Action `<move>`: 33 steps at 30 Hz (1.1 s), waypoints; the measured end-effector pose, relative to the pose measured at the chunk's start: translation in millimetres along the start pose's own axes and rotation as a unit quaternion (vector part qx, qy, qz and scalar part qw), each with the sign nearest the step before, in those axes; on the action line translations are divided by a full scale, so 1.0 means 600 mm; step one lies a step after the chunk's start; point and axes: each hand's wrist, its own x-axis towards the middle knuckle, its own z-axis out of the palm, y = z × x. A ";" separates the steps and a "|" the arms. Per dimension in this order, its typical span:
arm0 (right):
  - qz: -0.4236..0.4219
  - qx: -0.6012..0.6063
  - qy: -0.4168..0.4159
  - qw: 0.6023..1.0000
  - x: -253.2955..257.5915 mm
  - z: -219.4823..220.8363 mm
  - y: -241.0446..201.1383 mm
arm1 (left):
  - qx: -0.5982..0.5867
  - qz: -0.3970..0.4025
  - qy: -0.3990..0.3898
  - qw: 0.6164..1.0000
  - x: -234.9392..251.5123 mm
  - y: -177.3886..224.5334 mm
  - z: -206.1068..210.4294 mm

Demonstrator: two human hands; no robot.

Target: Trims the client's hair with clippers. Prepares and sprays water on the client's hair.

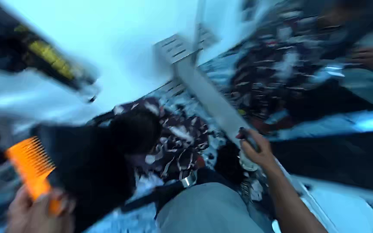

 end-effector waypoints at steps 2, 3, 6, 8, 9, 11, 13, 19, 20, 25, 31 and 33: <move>-0.066 0.088 -0.125 0.986 0.098 0.022 -0.016 | 0.017 -0.038 0.093 0.995 -0.043 0.030 0.110; -0.086 0.132 -0.193 0.969 0.130 0.031 -0.037 | 0.031 -0.044 0.108 0.993 -0.053 0.043 0.159; -0.167 0.222 -0.350 0.894 0.197 0.049 -0.125 | 0.058 -0.045 0.084 0.994 -0.072 0.062 0.265; -0.228 0.238 -0.387 0.861 0.235 0.068 -0.182 | 0.101 -0.035 0.080 0.991 -0.077 0.065 0.319; -0.245 0.239 -0.395 0.852 0.256 0.080 -0.202 | 0.144 -0.026 0.072 0.987 -0.080 0.061 0.342; -0.239 0.250 -0.408 0.845 0.304 0.107 -0.220 | 0.277 0.007 0.000 0.961 -0.099 0.052 0.380; -0.214 0.245 -0.439 0.838 0.352 0.116 -0.218 | 0.349 0.038 -0.137 0.926 -0.137 0.053 0.399; -0.236 0.218 -0.565 0.760 0.455 0.110 -0.233 | 0.276 0.017 -0.012 0.961 -0.161 0.137 0.382; -0.258 0.217 -0.563 0.754 0.466 0.123 -0.243 | 0.273 0.002 0.057 0.960 -0.141 0.153 0.383; -0.228 0.208 -0.632 0.711 0.533 0.167 -0.261 | 0.214 -0.165 0.147 0.952 -0.022 0.191 0.421; -0.204 0.278 -0.651 0.676 0.548 0.189 -0.181 | 0.431 -0.172 -0.156 0.872 -0.023 0.182 0.518; -0.159 0.321 -0.650 0.670 0.524 0.180 -0.123 | 0.408 -0.133 -0.181 0.885 -0.052 0.199 0.507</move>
